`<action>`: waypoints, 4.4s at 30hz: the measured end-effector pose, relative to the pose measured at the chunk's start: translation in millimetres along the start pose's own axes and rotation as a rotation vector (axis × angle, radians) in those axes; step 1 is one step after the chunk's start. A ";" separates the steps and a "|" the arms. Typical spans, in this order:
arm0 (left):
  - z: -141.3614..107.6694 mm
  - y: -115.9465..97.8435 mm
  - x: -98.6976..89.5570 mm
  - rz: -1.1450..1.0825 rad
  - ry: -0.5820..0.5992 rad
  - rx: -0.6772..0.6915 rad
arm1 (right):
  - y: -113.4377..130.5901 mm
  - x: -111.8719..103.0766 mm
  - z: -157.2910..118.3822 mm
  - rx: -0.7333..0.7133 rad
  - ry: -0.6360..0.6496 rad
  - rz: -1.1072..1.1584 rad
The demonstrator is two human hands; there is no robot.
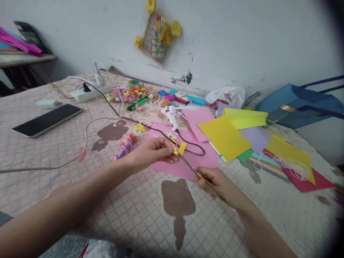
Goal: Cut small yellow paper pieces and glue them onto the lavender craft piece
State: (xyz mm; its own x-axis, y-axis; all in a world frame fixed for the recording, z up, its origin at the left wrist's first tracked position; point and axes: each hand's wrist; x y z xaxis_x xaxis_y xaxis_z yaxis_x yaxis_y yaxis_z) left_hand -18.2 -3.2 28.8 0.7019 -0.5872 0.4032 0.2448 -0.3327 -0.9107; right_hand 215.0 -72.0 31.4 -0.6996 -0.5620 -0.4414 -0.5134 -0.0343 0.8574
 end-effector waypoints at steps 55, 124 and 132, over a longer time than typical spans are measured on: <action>-3.0 15.0 22.2 0.050 -0.209 0.185 | 7.4 19.0 3.6 0.025 -0.097 0.081; -2.0 -18.4 -27.7 1.562 -0.249 0.079 | -1.7 18.4 3.8 0.006 -0.150 0.185; -3.4 -11.7 -23.2 1.431 -0.019 0.148 | -3.7 18.2 5.4 0.011 -0.157 0.191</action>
State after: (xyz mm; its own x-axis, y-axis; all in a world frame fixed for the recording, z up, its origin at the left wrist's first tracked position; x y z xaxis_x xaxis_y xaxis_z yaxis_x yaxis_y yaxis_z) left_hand -39.6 11.8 30.4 0.4082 -0.3351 -0.8492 -0.5997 0.6029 -0.5262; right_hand 201.4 -77.6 18.8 -0.8528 -0.4219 -0.3076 -0.3689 0.0698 0.9269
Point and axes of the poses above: each hand's wrist, its own z-axis towards the middle knuckle, its own x-axis out of the palm, y = z × x, and after that the axes turned 3 degrees about y, right-handed
